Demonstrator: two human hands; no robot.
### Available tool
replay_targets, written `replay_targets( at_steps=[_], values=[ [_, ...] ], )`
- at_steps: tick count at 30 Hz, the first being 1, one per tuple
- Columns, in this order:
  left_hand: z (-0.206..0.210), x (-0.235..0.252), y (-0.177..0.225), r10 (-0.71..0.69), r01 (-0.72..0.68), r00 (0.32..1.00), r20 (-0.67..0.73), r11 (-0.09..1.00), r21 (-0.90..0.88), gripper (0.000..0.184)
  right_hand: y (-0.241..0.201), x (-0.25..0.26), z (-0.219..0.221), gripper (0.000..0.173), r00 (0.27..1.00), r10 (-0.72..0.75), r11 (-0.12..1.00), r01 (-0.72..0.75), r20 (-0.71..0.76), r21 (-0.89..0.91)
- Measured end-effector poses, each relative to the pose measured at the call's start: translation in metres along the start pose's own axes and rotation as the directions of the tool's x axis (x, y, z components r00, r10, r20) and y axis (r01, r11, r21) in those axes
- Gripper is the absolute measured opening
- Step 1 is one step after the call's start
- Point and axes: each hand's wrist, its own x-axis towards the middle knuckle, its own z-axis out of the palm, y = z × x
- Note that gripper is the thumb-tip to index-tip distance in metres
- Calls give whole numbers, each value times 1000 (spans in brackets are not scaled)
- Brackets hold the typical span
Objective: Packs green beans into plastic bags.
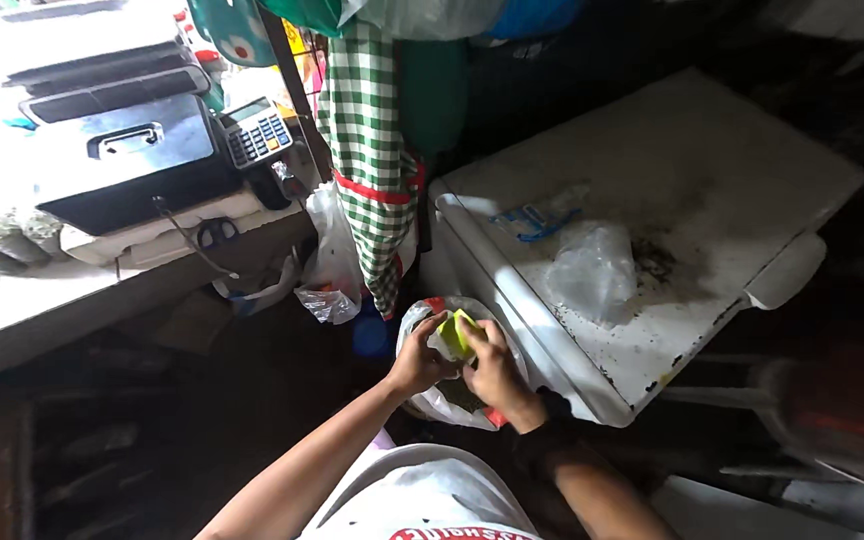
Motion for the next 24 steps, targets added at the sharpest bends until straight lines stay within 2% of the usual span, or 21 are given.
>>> replay_targets(
  at_steps=[3,6,8,10,12,14,15,19,21,24],
  values=[
    [-7,-5,-12,-32,31,999,-38,999,-18,91,1,-7,27,57,946,-287,945,254,-153,-206],
    [-14,-10,-26,-68,63,996,-65,996,-70,92,6,-9,32,60,922,-334,934,296,-197,-200],
    [-17,-13,-30,-80,68,992,-93,990,-125,93,10,-11,25,67,941,-245,968,223,-232,-117],
    [-20,-14,-30,-104,81,986,-132,983,-167,94,18,-10,9,77,973,-60,997,46,-222,-68],
    [-24,-15,-28,-116,83,978,-175,979,-184,94,34,-5,-9,82,979,189,976,-196,-81,-92],
    [-23,-17,-25,-109,66,973,-205,976,-207,93,57,2,-8,82,903,410,903,-383,126,-197],
    [-22,-18,-23,-101,52,970,-221,975,-216,94,69,3,3,82,865,461,877,-410,197,-250],
    [-17,-19,-13,-44,-16,958,-282,979,-205,96,108,-5,80,72,853,414,881,-286,319,-377],
    [-15,-19,-8,-25,-35,956,-292,979,-199,93,115,-6,101,88,771,484,851,-305,413,-429],
    [-17,-19,-5,-15,-45,956,-292,979,-199,92,108,-1,91,101,640,522,846,-300,565,-441]
  ],
)
